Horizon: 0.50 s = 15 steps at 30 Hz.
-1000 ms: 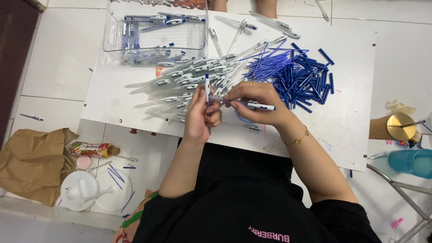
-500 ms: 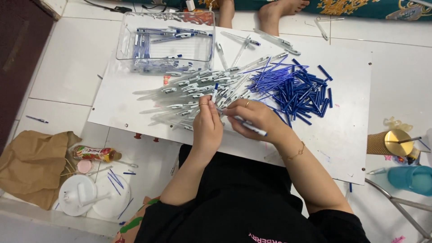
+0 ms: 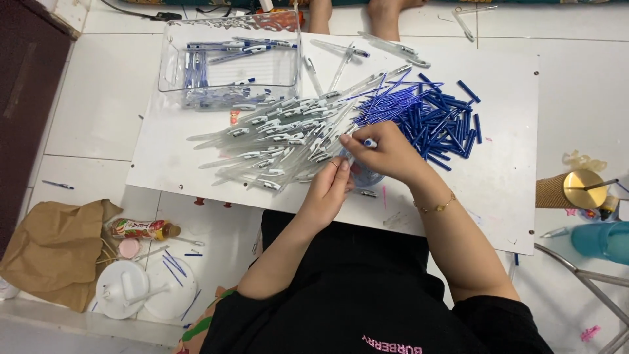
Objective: Assembling ballpoint pens by inserting ink refills into plastic barrels and organizing the components.
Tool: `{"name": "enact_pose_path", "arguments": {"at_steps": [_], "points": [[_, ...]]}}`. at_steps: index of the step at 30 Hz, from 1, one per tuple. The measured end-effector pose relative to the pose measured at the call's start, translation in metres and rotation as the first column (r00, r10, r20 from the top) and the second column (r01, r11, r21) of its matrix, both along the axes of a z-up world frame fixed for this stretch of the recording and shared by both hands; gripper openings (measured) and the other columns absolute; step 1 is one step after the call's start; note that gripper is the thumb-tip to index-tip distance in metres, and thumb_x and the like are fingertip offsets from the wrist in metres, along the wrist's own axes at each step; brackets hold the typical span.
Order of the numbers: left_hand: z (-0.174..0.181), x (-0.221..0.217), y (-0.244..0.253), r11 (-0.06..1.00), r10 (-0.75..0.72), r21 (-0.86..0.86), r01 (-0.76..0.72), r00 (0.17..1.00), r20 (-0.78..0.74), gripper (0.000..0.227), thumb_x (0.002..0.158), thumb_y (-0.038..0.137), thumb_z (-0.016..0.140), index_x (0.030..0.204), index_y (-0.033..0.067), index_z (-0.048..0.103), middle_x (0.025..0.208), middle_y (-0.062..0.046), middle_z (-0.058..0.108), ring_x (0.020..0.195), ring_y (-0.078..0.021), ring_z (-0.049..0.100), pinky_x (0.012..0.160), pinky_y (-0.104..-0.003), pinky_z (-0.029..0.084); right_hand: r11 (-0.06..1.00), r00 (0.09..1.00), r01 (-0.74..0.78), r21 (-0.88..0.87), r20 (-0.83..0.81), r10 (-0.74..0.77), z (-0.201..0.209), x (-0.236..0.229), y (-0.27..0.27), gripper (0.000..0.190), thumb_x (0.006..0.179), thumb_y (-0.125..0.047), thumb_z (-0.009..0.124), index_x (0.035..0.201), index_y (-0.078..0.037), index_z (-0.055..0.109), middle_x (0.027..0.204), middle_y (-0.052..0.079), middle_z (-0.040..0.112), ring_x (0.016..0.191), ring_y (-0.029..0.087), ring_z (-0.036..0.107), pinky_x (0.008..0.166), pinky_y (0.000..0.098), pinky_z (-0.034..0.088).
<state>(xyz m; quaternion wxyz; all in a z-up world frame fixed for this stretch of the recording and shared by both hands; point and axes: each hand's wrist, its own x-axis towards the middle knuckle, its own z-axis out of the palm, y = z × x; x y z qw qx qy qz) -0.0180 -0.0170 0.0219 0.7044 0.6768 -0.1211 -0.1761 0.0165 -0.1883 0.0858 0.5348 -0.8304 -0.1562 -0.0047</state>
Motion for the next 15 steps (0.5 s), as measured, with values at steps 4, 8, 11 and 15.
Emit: {"name": "enact_pose_path", "arguments": {"at_steps": [4,8,11,15], "points": [[-0.011,0.004,0.000,0.985,-0.076,-0.161,0.056,0.990,-0.116,0.035,0.113,0.030,0.036,0.107,0.0033,0.057,0.068,0.002,0.041,0.056,-0.0028,0.036,0.044,-0.016,0.030,0.990,0.990,0.126,0.065,-0.073,-0.121,-0.009,0.008,-0.016,0.041,0.096,-0.019,0.069,0.059,-0.005,0.062,0.048,0.005,0.049,0.052,0.016,0.042,0.055,0.0316,0.035],[-0.010,0.005,0.001,0.943,-0.160,-0.323,0.083,0.962,-0.221,0.030,0.114,0.027,0.035,0.112,0.0024,0.053,0.068,0.004,0.028,0.046,-0.0036,0.028,0.036,-0.019,0.022,0.969,0.979,0.192,0.153,-0.104,-0.177,-0.008,0.011,-0.022,0.044,0.098,-0.014,0.067,0.056,-0.010,0.054,0.047,0.000,0.041,0.051,0.008,0.039,0.052,0.0226,0.032],[-0.014,0.011,0.008,0.878,-0.217,-0.479,0.001,0.892,-0.396,0.025,0.113,0.027,0.035,0.113,0.0063,0.050,0.070,0.006,0.022,0.046,-0.0002,0.024,0.036,-0.015,0.018,0.926,0.955,0.288,0.246,-0.149,-0.257,-0.015,0.016,-0.023,0.045,0.105,-0.033,0.045,0.067,-0.010,0.055,0.055,0.004,0.050,0.056,0.014,0.050,0.060,0.0264,0.041],[-0.030,0.023,0.026,0.526,-0.464,-0.785,-0.328,0.663,-0.587,0.023,0.111,0.024,0.038,0.105,0.0088,0.054,0.069,0.007,0.035,0.050,-0.0011,0.022,0.043,-0.019,0.016,0.900,0.967,0.200,0.386,-0.226,-0.118,-0.013,0.024,-0.030,0.093,0.081,-0.083,0.007,0.092,-0.008,0.061,0.082,0.006,0.059,0.079,0.017,0.057,0.080,0.0290,0.044]]}}
